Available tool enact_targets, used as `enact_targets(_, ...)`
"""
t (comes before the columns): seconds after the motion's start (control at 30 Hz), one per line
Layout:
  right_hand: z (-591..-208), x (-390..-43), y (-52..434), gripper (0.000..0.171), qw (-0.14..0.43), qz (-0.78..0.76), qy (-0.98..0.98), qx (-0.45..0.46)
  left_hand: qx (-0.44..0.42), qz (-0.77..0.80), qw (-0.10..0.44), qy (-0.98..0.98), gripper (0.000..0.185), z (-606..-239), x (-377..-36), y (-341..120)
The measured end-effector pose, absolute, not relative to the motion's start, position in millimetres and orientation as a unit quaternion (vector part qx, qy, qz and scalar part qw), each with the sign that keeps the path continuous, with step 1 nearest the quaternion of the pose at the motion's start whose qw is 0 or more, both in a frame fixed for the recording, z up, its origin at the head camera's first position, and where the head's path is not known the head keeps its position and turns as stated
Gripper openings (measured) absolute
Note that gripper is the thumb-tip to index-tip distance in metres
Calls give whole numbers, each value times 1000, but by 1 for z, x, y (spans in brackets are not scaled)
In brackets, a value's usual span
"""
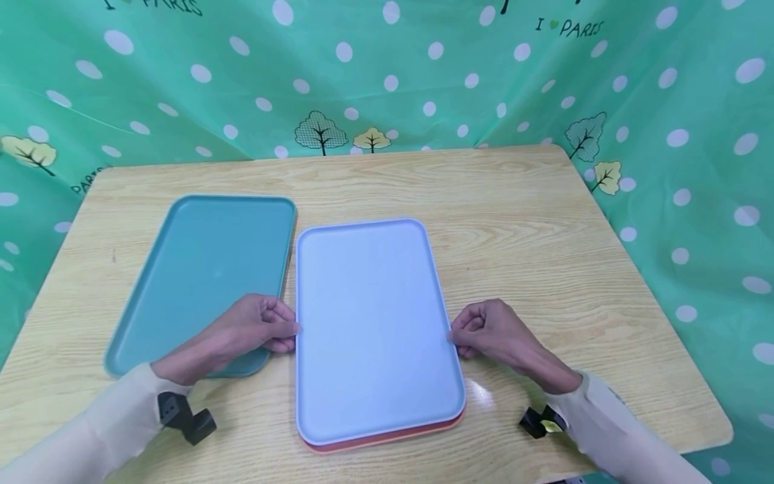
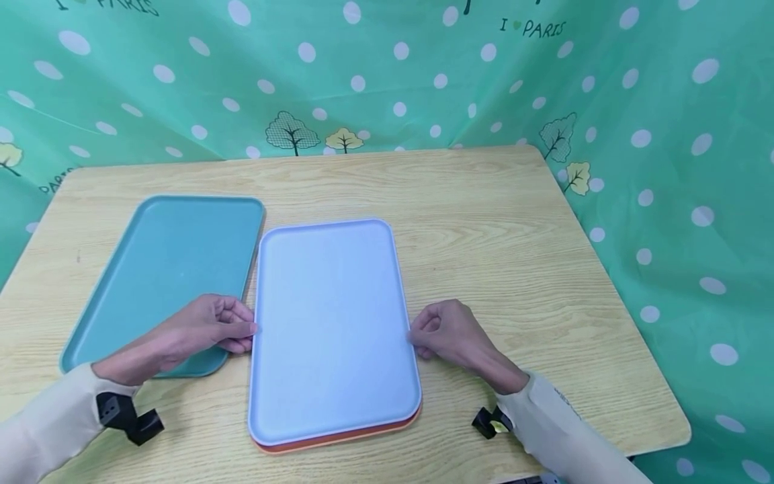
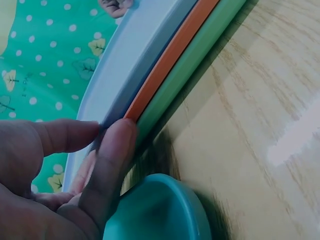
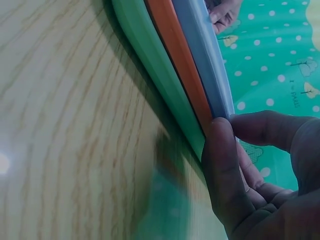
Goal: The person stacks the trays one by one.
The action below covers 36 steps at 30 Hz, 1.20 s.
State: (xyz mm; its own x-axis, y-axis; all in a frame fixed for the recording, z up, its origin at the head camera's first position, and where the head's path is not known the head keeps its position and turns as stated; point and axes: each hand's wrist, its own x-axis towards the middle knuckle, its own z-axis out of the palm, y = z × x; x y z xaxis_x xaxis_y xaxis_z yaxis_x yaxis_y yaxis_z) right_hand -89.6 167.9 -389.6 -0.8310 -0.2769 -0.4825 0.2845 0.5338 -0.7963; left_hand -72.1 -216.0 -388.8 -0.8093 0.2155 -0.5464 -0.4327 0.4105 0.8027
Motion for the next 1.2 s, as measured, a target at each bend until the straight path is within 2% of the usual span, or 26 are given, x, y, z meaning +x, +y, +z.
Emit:
enact_targets(0.33,-379,-93,170,8,275,-467,840,-22,-69,554,305,772,23,-387,-73,-220)
enact_targets(0.6,-362,-109,160,6,248,-468,846,-60,-65,545,267,792,30,-378,-79,-245)
enact_targets(0.93,-344,-141,123,9,227,-479,842,-99,-70,468,208,856,38,-367,-95,-291)
enact_targets(1.2,-340,-165,75,10,226,-487,835,-120,-113,396,200,889,49,-362,-108,-333)
